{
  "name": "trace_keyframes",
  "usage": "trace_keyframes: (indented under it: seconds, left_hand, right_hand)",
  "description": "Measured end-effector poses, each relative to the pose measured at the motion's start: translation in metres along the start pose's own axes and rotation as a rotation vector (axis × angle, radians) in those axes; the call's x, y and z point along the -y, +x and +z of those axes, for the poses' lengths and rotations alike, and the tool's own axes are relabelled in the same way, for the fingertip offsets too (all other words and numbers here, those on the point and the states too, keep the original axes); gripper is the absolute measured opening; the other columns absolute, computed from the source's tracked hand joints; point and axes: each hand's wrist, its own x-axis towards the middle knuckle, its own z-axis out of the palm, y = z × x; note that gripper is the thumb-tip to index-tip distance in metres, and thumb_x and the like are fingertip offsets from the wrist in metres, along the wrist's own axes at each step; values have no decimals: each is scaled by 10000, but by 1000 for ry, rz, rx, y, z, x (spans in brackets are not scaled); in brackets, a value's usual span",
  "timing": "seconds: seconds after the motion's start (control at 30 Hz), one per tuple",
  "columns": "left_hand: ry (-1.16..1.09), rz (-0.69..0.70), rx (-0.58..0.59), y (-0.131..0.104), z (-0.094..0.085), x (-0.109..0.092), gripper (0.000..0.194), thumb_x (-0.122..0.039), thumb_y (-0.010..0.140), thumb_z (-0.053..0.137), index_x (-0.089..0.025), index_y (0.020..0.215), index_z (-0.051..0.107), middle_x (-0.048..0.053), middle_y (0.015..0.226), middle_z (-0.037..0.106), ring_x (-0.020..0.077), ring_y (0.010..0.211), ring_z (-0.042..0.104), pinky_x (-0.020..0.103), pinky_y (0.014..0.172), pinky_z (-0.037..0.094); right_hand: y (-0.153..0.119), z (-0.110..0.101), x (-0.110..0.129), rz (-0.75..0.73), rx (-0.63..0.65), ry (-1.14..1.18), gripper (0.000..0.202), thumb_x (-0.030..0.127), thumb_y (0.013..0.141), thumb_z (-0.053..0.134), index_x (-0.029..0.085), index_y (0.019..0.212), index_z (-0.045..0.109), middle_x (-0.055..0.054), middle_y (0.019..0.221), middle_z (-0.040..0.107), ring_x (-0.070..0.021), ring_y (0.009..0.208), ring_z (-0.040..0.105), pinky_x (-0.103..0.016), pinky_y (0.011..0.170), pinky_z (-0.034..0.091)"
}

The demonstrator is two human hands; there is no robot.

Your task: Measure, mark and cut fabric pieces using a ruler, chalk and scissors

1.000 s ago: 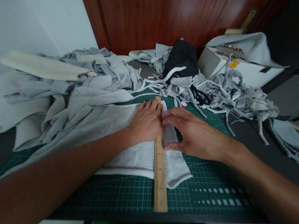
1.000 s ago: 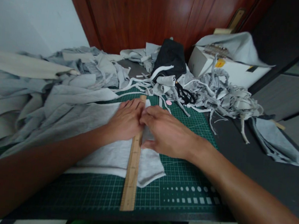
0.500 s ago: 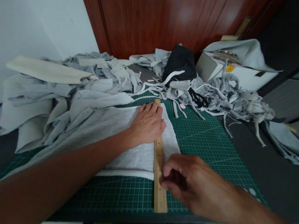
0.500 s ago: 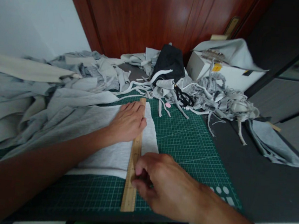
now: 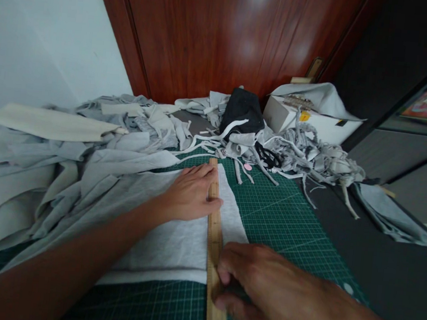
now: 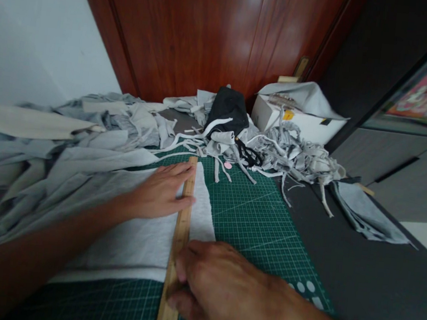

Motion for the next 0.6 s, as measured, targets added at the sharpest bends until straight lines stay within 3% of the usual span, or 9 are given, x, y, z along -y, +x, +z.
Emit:
trace_keyframes:
  seconds: [0.07, 0.1, 0.13, 0.2, 0.23, 0.27, 0.33, 0.43, 0.6]
  left_hand:
    - [-15, 21, 77, -1, -5, 4, 816, -575, 911, 626, -95, 1542, 430, 201, 1661, 399, 363, 1474, 446, 513, 1182, 373]
    - [-22, 32, 112, -1, -7, 6, 899, -634, 898, 627, -89, 1573, 391, 208, 1690, 347, 377, 1497, 413, 522, 1195, 354]
    - [-28, 42, 144, -2, -9, 8, 974, -691, 885, 621, -83, 1598, 355, 214, 1711, 299, 388, 1519, 379, 527, 1210, 332]
    - [-40, 52, 189, -2, -12, 11, 1088, -780, 863, 593, -73, 1633, 291, 221, 1733, 237, 396, 1555, 316, 526, 1235, 292]
    - [-45, 51, 199, -1, -12, 12, 1120, -805, 856, 582, -68, 1641, 272, 223, 1735, 230, 394, 1563, 299, 519, 1244, 278]
    - [-48, 48, 202, -1, -13, 13, 1138, -820, 850, 578, -66, 1644, 266, 223, 1733, 233, 391, 1564, 297, 513, 1247, 273]
    - [-57, 48, 198, -1, -13, 14, 1150, -831, 836, 590, -75, 1644, 275, 218, 1729, 250, 388, 1554, 315, 503, 1244, 277]
    - [-72, 54, 184, -1, -13, 16, 1168, -850, 805, 614, -93, 1639, 301, 210, 1719, 281, 395, 1529, 352, 492, 1232, 293]
    - [-96, 42, 180, 0, -13, 17, 1242, -881, 756, 643, -70, 1634, 304, 219, 1704, 303, 408, 1518, 355, 493, 1235, 281]
  right_hand:
    - [8, -18, -13, -74, 54, 22, 20, 206, 922, 669, 191, 926, 681, -12, 840, 714, -156, 741, 652, -260, 669, 449]
    - [14, -29, -22, -102, 43, 23, 105, 170, 968, 604, 195, 940, 702, 0, 815, 711, -133, 706, 641, -240, 644, 438]
    - [21, -42, -34, -84, -58, -27, 175, 158, 1000, 560, 186, 915, 710, 1, 774, 697, -124, 673, 623, -237, 630, 425]
    - [38, -68, -63, 56, -316, -221, 201, 151, 1007, 555, 163, 927, 738, -26, 801, 720, -141, 695, 635, -254, 662, 434]
    - [47, -80, -78, 148, -387, -297, 210, 151, 1015, 550, 158, 968, 754, -29, 801, 733, -144, 690, 648, -256, 674, 444]
    - [55, -90, -92, 240, -413, -363, 226, 154, 1024, 542, 157, 997, 766, -23, 773, 738, -145, 675, 659, -255, 681, 452]
    - [71, -104, -116, 289, -420, -416, 234, 185, 1037, 556, 141, 1047, 785, -46, 765, 754, -170, 697, 681, -270, 706, 463]
    - [87, -111, -136, 314, -418, -489, 199, 199, 1008, 617, 140, 988, 806, -107, 911, 797, -211, 815, 709, -291, 758, 466]
    - [98, -103, -143, 354, -447, -570, 213, 219, 1004, 610, 138, 944, 798, -144, 953, 795, -234, 858, 719, -302, 785, 475]
